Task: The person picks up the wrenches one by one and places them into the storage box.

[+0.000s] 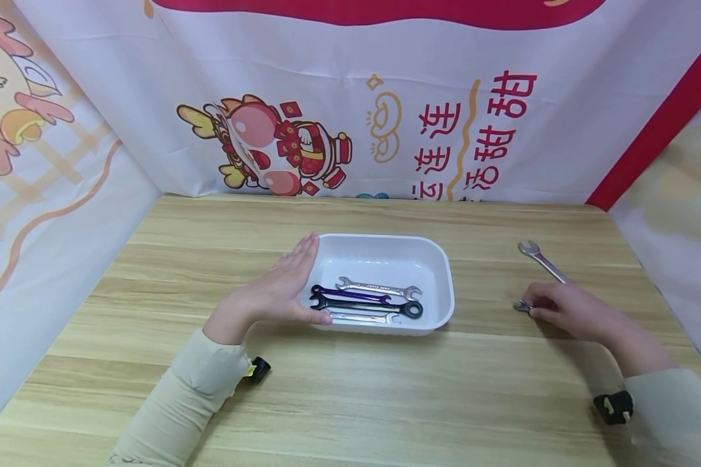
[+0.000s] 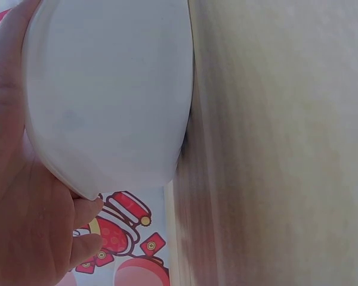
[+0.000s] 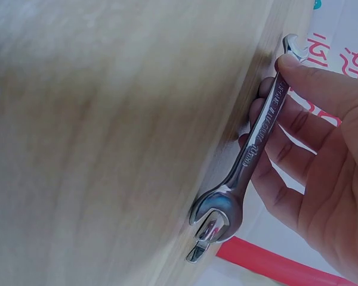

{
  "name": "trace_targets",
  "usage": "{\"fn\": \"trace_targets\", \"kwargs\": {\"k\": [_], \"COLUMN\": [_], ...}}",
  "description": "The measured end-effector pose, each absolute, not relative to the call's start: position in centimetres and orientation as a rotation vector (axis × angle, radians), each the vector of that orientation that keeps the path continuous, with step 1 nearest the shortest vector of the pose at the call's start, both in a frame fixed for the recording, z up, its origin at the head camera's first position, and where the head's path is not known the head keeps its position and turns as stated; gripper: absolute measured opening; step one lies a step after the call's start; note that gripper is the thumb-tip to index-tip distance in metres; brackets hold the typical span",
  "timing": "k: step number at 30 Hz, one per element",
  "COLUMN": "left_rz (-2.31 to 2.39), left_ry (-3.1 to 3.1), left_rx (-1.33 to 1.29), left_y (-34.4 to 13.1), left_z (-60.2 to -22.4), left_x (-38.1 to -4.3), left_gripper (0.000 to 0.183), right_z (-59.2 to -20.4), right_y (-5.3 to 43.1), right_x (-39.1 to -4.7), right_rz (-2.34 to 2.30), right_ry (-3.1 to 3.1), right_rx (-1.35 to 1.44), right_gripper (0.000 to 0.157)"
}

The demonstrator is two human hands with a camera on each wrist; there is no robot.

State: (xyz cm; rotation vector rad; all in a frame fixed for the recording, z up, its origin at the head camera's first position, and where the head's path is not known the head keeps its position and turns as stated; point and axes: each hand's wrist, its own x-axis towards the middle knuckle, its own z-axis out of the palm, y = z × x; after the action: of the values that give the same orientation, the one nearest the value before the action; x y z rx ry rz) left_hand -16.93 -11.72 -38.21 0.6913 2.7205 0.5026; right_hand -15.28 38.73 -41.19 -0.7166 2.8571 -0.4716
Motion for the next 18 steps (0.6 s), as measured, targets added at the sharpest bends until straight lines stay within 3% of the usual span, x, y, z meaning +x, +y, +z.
{"fn": "trace_targets", "kwargs": {"k": [18], "left_rz": [0.484], "left_ry": [2.717], "left_rx": [0.693], "left_y": [-11.57], "left_z": [-38.02], "left_x": [-17.03], "left_gripper": [0.143], "right_z": [-40.71], "right_y": [38.35], "right_x": [-14.81], "right_rz": [-0.591], "right_ry": [2.913], "right_rx": [-0.826], "right_gripper": [0.023]}}
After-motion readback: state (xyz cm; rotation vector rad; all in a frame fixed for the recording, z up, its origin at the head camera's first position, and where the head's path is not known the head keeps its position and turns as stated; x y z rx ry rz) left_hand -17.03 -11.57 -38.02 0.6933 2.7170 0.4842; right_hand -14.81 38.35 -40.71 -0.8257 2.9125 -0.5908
